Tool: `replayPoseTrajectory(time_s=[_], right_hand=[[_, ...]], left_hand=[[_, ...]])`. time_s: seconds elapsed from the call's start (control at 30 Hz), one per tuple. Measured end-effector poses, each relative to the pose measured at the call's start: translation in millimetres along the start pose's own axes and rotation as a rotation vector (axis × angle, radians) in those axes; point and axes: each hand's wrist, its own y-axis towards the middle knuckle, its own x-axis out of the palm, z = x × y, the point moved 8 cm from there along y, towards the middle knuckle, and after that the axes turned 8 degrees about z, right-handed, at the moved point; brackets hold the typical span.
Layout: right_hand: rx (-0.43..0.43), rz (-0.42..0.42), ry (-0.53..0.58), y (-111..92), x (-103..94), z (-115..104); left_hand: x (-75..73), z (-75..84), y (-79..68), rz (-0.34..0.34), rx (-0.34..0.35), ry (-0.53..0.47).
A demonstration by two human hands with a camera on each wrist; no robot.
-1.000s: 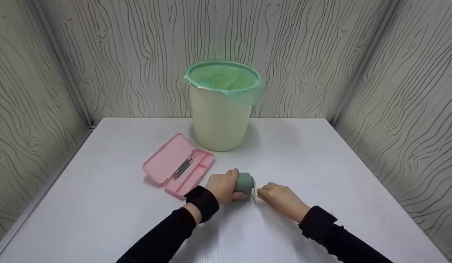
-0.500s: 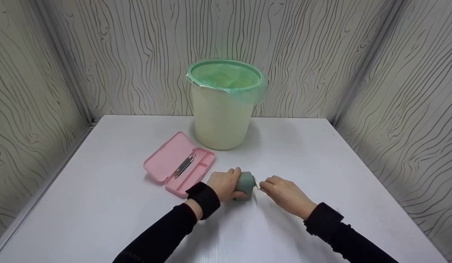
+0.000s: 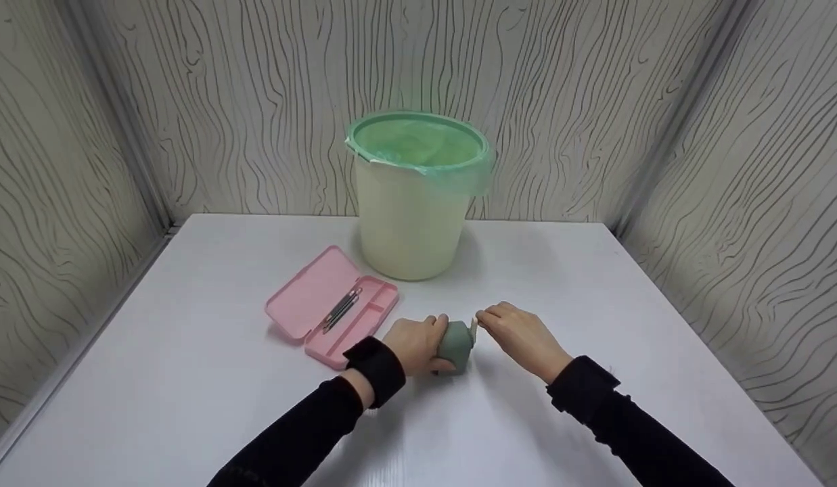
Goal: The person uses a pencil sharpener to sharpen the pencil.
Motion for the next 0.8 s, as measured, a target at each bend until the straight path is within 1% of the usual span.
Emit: replayPoseTrajectory(time_s=[0.13,0.23,0.43,0.53,0.67,0.8], right_hand=[[0.013,-0.054,0.021,7.2,15.1,7.2],[0.02,-0.081,0.044,12.8,22.2,11.0],[0.002,-0.075,0.05,21.9,27.1,11.9],[-0.01,-0.093,0.043,20.2,37.4,11.4],[-0.007,-0.138,0.061,12.5,51.2,11.2],[0.003,-0.162,0.07,5.3,57.6,11.4]], left_hand=[[3.2,1.8,-0.7,0.01,0.001,0.011],[3.6,-0.6,0.2,0.007,-0.007,-0.001],[0.7,-7.1,0.7,0.019,-0.014,-0.014],[1.0,-6.4,-0.4,0.031,-0.011,-0.011],[1.1,-3.6,-1.8,0.046,-0.01,0.005],[0.4,-0.9,-2.4,0.063,-0.017,0.02]])
